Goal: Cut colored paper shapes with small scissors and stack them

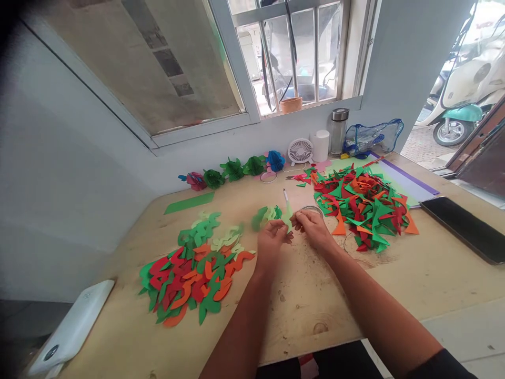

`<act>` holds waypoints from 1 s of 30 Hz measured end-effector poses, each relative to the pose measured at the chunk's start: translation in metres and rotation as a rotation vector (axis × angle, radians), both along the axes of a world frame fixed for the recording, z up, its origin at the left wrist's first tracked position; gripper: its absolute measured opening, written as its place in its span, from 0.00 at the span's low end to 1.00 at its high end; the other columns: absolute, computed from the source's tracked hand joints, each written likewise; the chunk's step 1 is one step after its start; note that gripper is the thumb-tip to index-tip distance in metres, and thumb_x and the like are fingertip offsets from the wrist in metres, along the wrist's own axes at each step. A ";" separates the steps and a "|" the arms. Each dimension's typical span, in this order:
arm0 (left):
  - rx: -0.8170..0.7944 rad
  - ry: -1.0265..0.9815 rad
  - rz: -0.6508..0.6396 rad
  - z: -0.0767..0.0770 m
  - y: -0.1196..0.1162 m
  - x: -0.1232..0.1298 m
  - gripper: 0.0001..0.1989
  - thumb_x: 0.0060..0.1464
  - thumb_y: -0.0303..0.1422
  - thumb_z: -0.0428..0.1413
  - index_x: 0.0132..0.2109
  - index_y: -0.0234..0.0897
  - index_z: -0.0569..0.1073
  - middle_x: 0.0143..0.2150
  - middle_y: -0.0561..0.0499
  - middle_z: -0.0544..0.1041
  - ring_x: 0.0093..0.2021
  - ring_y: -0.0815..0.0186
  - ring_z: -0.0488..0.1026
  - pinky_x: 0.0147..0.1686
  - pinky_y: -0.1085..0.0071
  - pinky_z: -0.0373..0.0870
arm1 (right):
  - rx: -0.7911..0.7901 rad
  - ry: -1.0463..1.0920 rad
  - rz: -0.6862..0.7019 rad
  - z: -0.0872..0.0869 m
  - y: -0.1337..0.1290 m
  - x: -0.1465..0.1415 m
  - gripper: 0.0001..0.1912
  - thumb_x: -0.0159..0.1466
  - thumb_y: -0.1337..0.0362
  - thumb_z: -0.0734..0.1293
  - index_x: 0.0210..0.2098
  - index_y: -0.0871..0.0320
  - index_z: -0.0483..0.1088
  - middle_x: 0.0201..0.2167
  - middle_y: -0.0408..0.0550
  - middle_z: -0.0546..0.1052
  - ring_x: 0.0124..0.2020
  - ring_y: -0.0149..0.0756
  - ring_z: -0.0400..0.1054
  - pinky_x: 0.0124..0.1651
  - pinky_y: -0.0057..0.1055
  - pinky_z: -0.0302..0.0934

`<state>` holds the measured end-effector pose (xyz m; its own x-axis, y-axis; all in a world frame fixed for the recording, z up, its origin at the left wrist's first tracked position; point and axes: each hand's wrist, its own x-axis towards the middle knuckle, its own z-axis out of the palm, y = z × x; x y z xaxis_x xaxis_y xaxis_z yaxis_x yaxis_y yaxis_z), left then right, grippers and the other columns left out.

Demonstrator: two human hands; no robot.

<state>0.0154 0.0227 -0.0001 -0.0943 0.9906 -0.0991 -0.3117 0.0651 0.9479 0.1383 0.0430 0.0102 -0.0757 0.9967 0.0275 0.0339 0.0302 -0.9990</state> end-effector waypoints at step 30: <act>0.026 0.086 -0.144 -0.003 -0.001 0.003 0.18 0.49 0.46 0.56 0.33 0.33 0.70 0.22 0.48 0.76 0.21 0.66 0.75 0.20 0.76 0.63 | 0.052 -0.115 -0.076 0.008 -0.001 0.004 0.21 0.53 0.44 0.66 0.23 0.58 0.66 0.18 0.39 0.63 0.21 0.28 0.55 0.24 0.27 0.51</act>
